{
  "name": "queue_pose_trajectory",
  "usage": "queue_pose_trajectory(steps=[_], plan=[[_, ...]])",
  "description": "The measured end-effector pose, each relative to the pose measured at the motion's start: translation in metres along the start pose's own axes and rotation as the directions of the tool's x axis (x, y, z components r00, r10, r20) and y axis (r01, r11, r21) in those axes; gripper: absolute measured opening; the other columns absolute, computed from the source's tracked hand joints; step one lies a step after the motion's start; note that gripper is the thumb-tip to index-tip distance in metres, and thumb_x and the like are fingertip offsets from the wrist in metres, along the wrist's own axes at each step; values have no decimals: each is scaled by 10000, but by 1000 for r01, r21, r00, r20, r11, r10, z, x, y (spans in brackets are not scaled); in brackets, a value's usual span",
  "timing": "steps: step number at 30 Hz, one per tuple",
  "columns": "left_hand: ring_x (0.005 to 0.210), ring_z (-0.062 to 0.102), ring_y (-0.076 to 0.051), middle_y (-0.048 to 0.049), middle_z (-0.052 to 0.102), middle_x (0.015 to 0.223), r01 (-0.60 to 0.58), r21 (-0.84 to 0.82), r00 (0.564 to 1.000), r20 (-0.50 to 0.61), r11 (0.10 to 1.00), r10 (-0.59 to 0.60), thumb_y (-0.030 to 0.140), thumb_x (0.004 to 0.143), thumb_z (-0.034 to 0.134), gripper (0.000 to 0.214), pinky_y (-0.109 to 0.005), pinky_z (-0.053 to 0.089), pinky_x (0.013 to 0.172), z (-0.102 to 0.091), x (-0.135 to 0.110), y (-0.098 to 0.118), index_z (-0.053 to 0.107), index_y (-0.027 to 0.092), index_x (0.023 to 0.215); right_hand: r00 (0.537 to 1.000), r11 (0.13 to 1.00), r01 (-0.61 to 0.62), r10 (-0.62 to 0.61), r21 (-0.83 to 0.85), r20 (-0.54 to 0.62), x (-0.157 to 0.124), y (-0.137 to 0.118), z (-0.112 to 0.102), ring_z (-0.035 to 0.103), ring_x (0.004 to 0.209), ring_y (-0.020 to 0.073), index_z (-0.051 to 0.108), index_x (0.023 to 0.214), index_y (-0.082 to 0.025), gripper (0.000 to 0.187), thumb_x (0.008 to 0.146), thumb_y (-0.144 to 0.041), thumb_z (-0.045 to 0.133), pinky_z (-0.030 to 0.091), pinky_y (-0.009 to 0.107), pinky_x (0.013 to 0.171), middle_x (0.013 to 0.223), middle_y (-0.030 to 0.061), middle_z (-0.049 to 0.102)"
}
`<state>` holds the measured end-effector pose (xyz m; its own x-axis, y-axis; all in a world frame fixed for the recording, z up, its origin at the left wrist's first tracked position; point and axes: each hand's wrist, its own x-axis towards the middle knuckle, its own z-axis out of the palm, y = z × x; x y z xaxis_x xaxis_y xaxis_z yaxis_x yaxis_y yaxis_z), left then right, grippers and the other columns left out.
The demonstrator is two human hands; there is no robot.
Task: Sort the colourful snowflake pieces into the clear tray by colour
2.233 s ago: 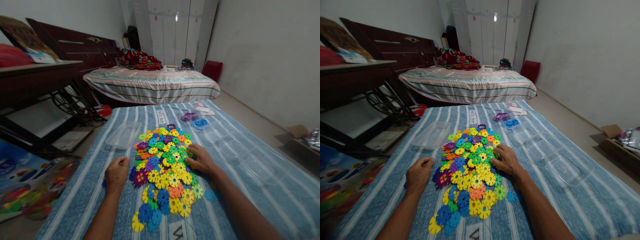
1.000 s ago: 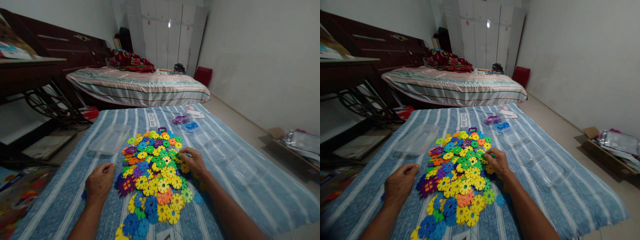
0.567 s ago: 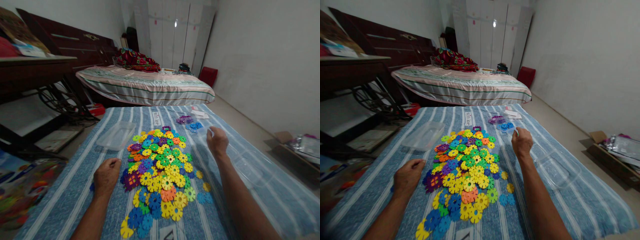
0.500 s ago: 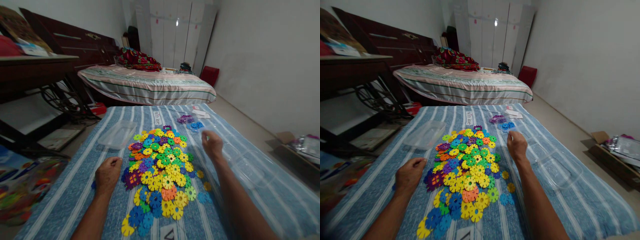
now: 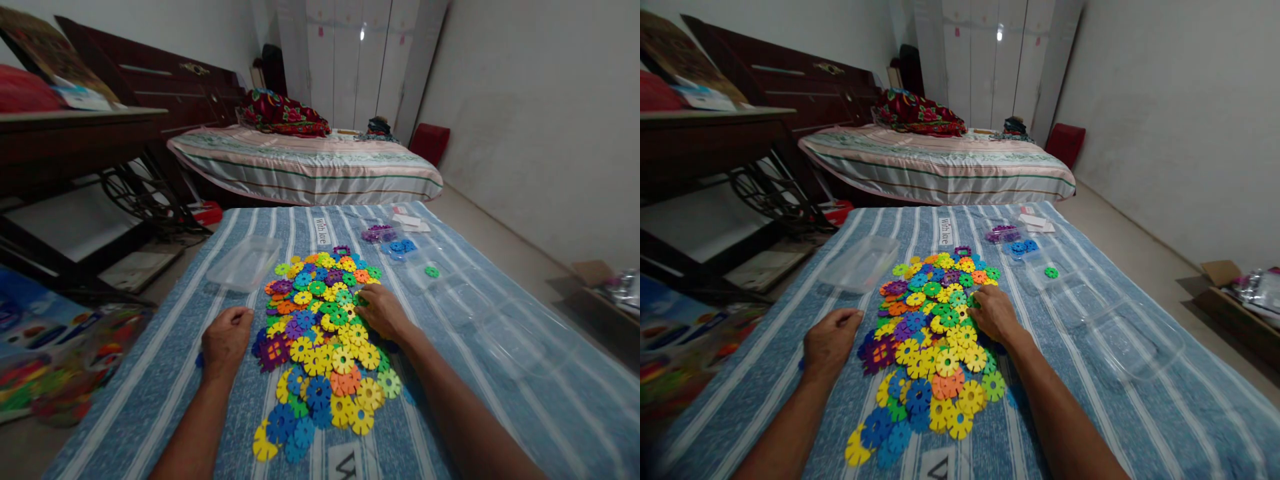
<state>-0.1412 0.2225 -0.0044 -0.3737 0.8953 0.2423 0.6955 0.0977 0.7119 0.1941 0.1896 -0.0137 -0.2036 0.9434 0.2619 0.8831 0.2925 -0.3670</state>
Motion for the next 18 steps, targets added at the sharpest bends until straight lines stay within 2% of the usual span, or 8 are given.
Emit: queue_pose_trajectory(steps=[5,10,14,18], plan=[[797,676,-228,-29,737,827,1,-6,1000,10,1000,-1,459,676,545,248,-326,525,814,0,0,-1,658,242,716,1000,1000,22,-22,-5,-18,-1,0,4,621,1038,226,712,945,-203,93,932,-224,622,461,312,899,1079,92,704],[818,682,-231,-34,745,850,-2,22,1000,15,1000,1,463,678,539,255,-327,521,825,0,1,-2,661,243,723,994,995,89,-92,-51,-61,-1,3,12,611,942,202,693,906,-203,141,964,-212,564,446,299,848,979,79,701],[812,682,-231,-32,741,846,-7,16,1000,10,1000,6,469,677,537,259,-330,521,829,1,1,-3,655,243,724,971,992,102,-114,-68,-208,-2,6,19,599,881,212,686,938,-206,138,966,-232,553,446,307,791,917,81,696],[809,682,-232,-34,738,839,-9,20,1000,7,1000,9,478,676,531,268,-327,520,813,2,1,-3,653,244,720,921,994,100,-111,-50,-373,-3,13,19,613,899,229,686,973,-205,145,968,-267,555,467,323,801,941,95,706]])
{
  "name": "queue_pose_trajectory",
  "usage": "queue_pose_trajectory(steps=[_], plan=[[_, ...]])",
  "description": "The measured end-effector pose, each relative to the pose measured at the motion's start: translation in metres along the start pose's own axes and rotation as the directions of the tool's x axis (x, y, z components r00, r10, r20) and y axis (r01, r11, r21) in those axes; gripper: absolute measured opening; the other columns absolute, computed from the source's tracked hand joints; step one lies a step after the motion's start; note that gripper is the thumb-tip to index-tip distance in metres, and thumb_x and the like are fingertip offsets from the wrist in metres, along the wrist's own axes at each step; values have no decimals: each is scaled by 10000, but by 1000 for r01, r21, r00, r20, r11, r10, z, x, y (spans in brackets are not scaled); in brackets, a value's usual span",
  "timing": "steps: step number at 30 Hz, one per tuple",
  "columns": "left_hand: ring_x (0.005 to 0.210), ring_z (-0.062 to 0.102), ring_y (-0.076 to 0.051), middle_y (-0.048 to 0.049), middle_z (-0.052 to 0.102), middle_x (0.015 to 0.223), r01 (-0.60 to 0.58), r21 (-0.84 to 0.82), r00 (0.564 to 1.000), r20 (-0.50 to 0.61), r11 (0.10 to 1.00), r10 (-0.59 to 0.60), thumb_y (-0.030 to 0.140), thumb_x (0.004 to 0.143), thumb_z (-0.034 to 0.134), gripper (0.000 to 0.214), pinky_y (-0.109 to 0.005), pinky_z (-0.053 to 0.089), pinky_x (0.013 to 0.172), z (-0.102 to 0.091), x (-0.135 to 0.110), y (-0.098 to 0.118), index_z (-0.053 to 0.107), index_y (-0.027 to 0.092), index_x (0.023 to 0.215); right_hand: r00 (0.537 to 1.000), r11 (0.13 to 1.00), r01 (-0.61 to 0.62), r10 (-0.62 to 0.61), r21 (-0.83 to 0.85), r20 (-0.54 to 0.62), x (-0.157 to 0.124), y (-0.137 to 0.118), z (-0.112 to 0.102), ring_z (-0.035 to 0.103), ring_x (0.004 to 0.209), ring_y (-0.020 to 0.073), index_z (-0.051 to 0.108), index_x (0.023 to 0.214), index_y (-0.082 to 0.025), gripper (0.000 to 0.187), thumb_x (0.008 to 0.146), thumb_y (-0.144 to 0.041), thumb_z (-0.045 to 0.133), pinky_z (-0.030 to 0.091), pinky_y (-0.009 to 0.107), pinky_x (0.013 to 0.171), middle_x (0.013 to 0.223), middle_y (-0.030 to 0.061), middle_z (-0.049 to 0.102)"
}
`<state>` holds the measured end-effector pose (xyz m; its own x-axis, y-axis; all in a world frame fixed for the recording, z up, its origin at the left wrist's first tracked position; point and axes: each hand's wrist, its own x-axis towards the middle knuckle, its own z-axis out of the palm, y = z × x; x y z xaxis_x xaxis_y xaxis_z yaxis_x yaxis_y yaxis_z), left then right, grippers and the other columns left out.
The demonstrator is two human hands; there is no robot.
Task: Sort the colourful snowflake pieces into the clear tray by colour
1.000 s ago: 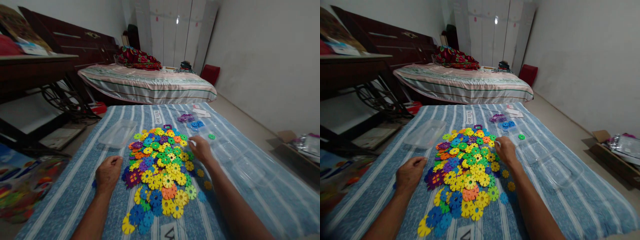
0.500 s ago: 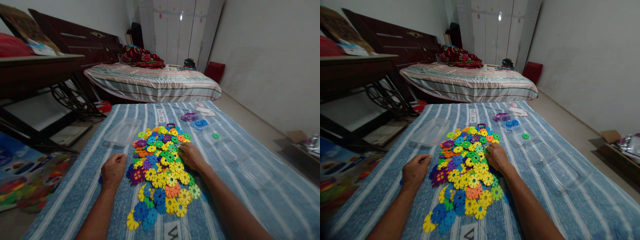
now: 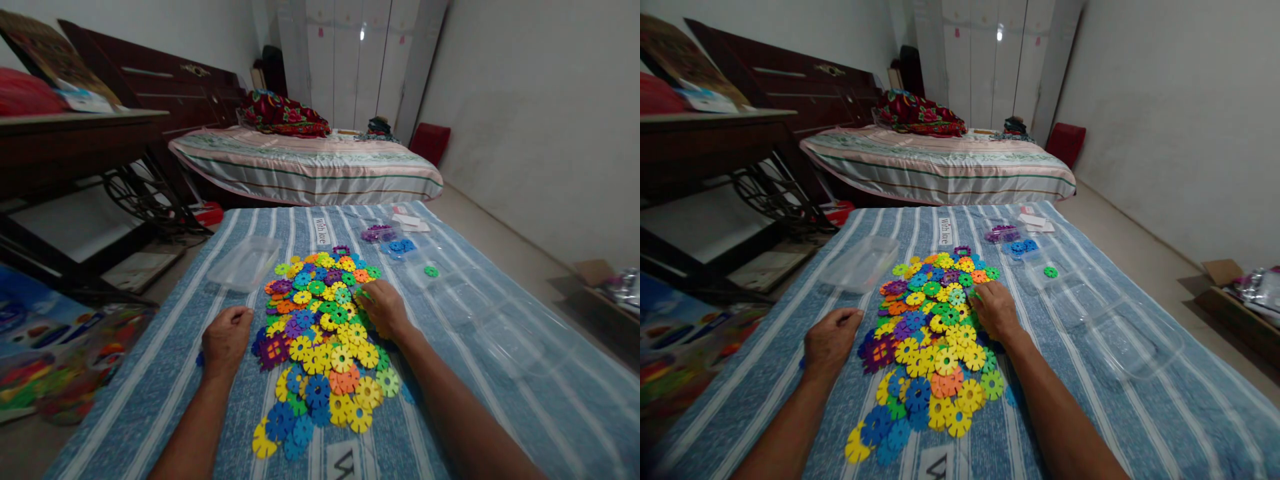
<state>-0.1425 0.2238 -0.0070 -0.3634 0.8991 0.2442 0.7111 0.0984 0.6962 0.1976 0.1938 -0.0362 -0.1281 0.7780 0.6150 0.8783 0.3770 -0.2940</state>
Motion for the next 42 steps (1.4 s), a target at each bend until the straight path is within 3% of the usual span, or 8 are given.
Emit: queue_pose_trajectory(steps=[6,14,17,20,24,28,33,42], plan=[[802,675,-227,-31,732,832,1,-7,1000,-3,1000,-1,468,678,534,266,-326,519,821,1,0,-3,658,239,728,977,997,-74,69,-18,-201,12,25,-22,632,936,236,688,888,-224,143,945,-280,570,490,347,853,966,100,709],[774,660,-215,-18,718,792,-15,-12,1000,-11,1000,15,442,686,547,231,-309,512,776,4,2,-6,656,239,709,835,884,-412,271,-219,-479,14,57,-60,546,1167,334,686,952,-190,151,907,-240,551,407,508,1013,1173,185,650],[774,660,-216,-17,716,790,-6,-3,1000,-14,1000,6,442,687,548,228,-314,512,789,3,2,-4,655,242,706,919,928,-309,235,-207,-315,10,41,-50,582,1084,276,682,895,-207,204,937,-200,482,430,407,962,1092,146,675],[781,662,-218,-18,720,798,-1,4,1000,-7,1000,1,445,688,551,229,-319,514,800,1,1,-2,657,243,709,985,970,-169,172,-175,4,12,20,-36,603,892,214,676,828,-220,276,963,-187,437,435,298,790,919,95,689],[781,662,-219,-20,722,803,-5,-15,1000,-5,1000,5,451,682,555,232,-320,518,810,0,1,-1,652,242,703,925,977,-161,198,-139,323,14,15,-36,606,842,188,703,887,-221,253,946,-196,458,402,257,699,903,67,687],[778,663,-219,-18,719,798,0,-18,1000,-12,1000,-1,454,680,550,238,-319,521,809,1,1,-1,655,242,707,837,981,-190,148,26,527,12,30,-51,635,1027,205,731,1037,-207,322,817,-113,516,452,274,861,1103,76,699],[787,668,-219,-17,725,808,12,-9,1000,-5,1000,-12,453,682,547,241,-317,525,815,1,0,0,658,242,718,783,961,-213,59,178,619,12,39,-60,622,1154,254,748,1109,-178,449,708,-92,566,467,346,1003,1264,107,669],[792,677,-224,-15,743,807,4,-9,1000,-22,1000,-4,442,679,560,222,-323,537,830,0,0,2,664,247,697,827,948,-206,35,245,561,10,43,-60,651,1142,274,788,1000,-226,354,686,-112,669,497,401,1012,1232,74,703]])
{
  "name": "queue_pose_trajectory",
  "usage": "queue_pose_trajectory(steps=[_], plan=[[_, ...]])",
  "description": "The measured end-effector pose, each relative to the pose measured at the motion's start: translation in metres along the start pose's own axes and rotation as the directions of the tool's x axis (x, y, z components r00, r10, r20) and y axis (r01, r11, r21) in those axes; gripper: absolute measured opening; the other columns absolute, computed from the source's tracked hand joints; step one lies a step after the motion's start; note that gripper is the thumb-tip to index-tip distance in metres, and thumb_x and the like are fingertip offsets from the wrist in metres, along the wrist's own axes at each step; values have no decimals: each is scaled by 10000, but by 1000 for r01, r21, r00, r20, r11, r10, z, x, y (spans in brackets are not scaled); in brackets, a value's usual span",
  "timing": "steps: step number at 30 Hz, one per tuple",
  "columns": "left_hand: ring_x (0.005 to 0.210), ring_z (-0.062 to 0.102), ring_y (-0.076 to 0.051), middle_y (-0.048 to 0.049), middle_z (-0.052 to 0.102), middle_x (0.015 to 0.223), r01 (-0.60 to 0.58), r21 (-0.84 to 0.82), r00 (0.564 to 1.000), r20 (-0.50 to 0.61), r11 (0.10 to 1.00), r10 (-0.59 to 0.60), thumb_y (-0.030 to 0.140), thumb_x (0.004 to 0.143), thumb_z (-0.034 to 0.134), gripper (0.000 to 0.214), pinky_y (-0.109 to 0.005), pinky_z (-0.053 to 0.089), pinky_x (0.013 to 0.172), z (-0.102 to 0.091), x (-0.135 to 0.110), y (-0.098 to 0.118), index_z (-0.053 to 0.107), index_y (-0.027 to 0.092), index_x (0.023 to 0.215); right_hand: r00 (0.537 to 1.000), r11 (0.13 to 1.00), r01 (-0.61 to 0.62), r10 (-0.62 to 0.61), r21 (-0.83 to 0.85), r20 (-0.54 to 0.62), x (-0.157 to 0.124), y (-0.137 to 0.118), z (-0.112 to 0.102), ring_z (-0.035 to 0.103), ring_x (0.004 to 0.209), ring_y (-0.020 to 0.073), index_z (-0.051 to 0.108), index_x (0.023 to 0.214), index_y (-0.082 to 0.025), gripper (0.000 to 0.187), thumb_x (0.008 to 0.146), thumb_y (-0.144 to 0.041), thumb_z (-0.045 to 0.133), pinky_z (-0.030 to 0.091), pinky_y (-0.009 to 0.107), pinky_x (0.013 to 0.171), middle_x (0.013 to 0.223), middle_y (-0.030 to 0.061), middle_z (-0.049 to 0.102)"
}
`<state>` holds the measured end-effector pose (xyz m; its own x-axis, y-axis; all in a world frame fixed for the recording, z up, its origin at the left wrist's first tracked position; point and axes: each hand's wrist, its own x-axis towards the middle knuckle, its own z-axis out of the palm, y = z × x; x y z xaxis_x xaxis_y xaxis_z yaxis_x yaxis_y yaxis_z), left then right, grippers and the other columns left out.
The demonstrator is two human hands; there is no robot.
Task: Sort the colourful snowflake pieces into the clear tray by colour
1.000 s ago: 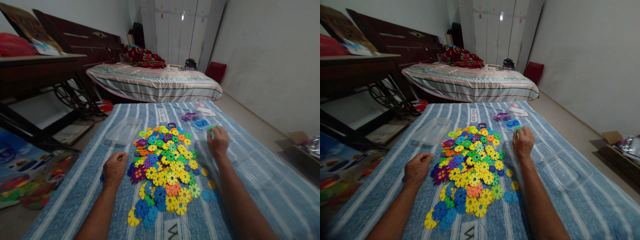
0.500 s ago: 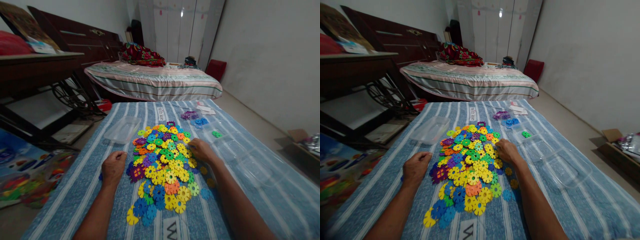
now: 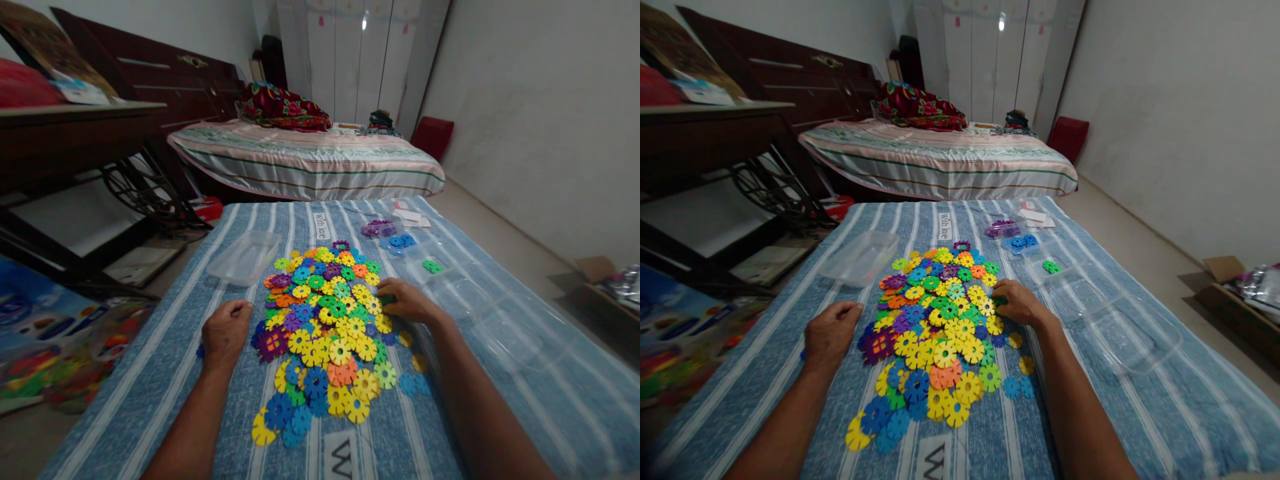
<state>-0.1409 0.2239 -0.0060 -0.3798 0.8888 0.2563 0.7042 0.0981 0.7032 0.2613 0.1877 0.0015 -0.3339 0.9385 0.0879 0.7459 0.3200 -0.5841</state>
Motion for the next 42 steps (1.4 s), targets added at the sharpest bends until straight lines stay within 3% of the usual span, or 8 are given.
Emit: queue_pose_trajectory(steps=[14,18,22,34,42], plan=[[788,671,-214,-13,731,807,-5,4,1000,14,1000,5,443,690,555,225,-305,529,808,-1,-1,0,654,241,708,992,985,-96,107,140,-69,-2,5,-1,695,985,231,742,728,-190,69,710,-136,704,531,351,876,1103,80,734],[789,673,-218,-15,737,819,4,-5,1000,23,1000,-4,447,686,558,230,-314,531,820,-1,-1,0,660,243,713,995,984,-84,91,156,-41,-3,5,-3,682,1044,253,773,937,-200,245,693,-207,786,537,382,908,1155,87,718],[790,672,-220,-17,742,825,10,-12,1000,18,1000,-9,448,678,556,231,-319,530,828,-1,-1,1,661,244,707,997,993,-79,79,83,-2,-3,3,-3,660,1133,279,783,992,-179,311,681,-183,798,508,409,993,1253,125,682],[796,676,-223,-19,740,825,2,2,1000,21,1000,-2,449,683,556,233,-319,532,818,-2,0,-1,664,245,715,988,981,-131,142,140,-68,-2,5,0,700,1022,251,763,819,-204,198,652,-99,737,539,371,902,1137,69,736],[791,677,-233,-17,732,786,19,-15,1000,12,1000,-19,466,665,558,243,-326,536,810,-1,2,-2,658,248,704,973,948,-153,193,279,-123,0,9,3,690,847,200,709,736,-192,106,645,-145,738,552,322,795,988,44,753]])
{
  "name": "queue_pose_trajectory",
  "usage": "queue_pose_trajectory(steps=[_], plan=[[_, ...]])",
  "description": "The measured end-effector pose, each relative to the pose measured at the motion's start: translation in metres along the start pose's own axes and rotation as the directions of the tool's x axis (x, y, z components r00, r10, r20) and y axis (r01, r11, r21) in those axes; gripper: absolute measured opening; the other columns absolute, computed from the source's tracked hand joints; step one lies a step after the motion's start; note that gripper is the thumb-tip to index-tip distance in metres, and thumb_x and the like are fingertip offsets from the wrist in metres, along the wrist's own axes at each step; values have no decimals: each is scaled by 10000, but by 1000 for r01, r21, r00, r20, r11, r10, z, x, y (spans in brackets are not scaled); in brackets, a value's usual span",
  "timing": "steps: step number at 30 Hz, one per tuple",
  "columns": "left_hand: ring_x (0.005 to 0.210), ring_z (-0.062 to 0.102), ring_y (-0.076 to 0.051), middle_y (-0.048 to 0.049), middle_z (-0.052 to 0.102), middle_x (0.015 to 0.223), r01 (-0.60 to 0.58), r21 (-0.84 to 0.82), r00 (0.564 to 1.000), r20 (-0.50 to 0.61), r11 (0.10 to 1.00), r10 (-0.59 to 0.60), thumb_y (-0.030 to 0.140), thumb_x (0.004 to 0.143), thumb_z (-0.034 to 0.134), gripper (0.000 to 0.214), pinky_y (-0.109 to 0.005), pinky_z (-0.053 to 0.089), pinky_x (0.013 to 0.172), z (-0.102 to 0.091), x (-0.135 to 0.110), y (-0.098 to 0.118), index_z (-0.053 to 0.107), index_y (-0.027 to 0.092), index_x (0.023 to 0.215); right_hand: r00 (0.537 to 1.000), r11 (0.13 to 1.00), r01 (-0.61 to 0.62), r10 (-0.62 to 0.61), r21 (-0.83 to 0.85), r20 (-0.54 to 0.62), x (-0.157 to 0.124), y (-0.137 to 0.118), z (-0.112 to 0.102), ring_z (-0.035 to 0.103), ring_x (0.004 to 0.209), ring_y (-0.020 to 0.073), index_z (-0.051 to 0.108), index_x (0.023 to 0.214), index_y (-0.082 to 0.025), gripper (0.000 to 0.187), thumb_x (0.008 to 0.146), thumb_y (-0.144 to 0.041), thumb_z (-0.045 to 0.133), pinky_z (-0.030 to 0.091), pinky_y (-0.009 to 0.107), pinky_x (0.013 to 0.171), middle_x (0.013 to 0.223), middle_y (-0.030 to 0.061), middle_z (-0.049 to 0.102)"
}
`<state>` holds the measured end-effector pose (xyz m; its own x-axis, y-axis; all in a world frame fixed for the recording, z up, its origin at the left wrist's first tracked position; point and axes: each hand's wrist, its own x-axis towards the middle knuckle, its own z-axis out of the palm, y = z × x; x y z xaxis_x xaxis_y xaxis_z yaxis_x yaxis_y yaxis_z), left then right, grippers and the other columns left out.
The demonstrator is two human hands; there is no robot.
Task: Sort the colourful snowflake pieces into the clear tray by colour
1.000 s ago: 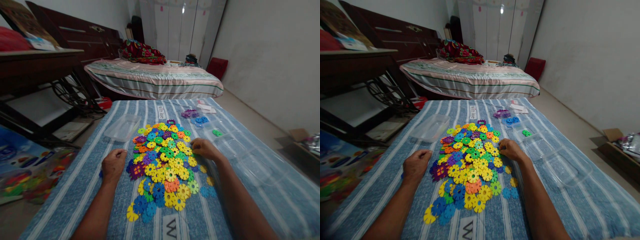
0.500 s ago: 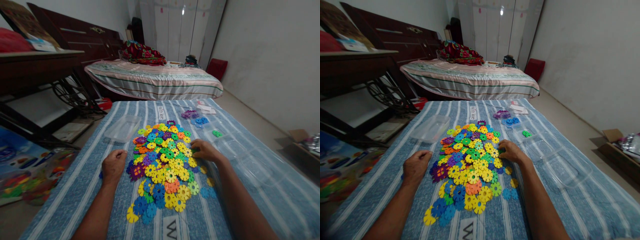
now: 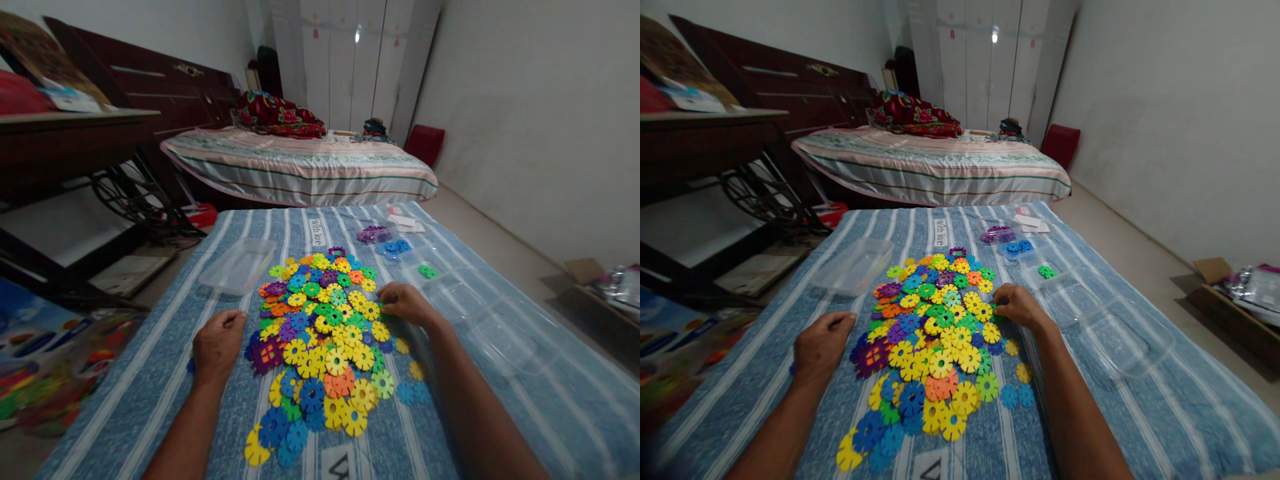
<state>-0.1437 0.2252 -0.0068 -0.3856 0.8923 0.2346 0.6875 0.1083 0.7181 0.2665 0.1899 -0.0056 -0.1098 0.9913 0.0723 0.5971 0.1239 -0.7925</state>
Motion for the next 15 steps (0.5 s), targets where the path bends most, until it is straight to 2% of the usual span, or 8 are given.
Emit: queue_pose_trajectory(steps=[6,11,13,15], plan=[[795,673,-234,-13,726,798,8,-3,1000,14,1000,-8,475,665,559,255,-338,531,841,-1,0,-1,664,250,725,999,997,-25,28,74,-35,0,1,3,650,752,178,715,732,-196,56,679,-212,715,520,289,721,830,12,737],[806,673,-237,-14,731,806,14,-4,1000,12,1000,-14,469,663,561,239,-333,526,821,-2,0,0,659,257,715,998,990,-48,51,130,-20,-2,-7,2,543,584,134,685,692,-189,135,722,-320,678,402,241,555,615,-25,630],[813,675,-239,-15,734,809,10,-10,1000,14,1000,-10,470,664,560,239,-333,523,816,-2,0,0,660,259,716,997,990,-31,40,137,-63,-2,-11,2,533,575,134,670,686,-195,166,731,-355,665,392,244,544,609,-24,620],[819,677,-241,-18,737,816,8,-16,1000,20,1000,-8,475,663,558,245,-334,521,818,-2,0,0,660,260,717,988,991,2,19,137,-155,-2,-17,3,553,588,145,660,688,-204,190,741,-386,660,416,256,563,627,-16,635]])
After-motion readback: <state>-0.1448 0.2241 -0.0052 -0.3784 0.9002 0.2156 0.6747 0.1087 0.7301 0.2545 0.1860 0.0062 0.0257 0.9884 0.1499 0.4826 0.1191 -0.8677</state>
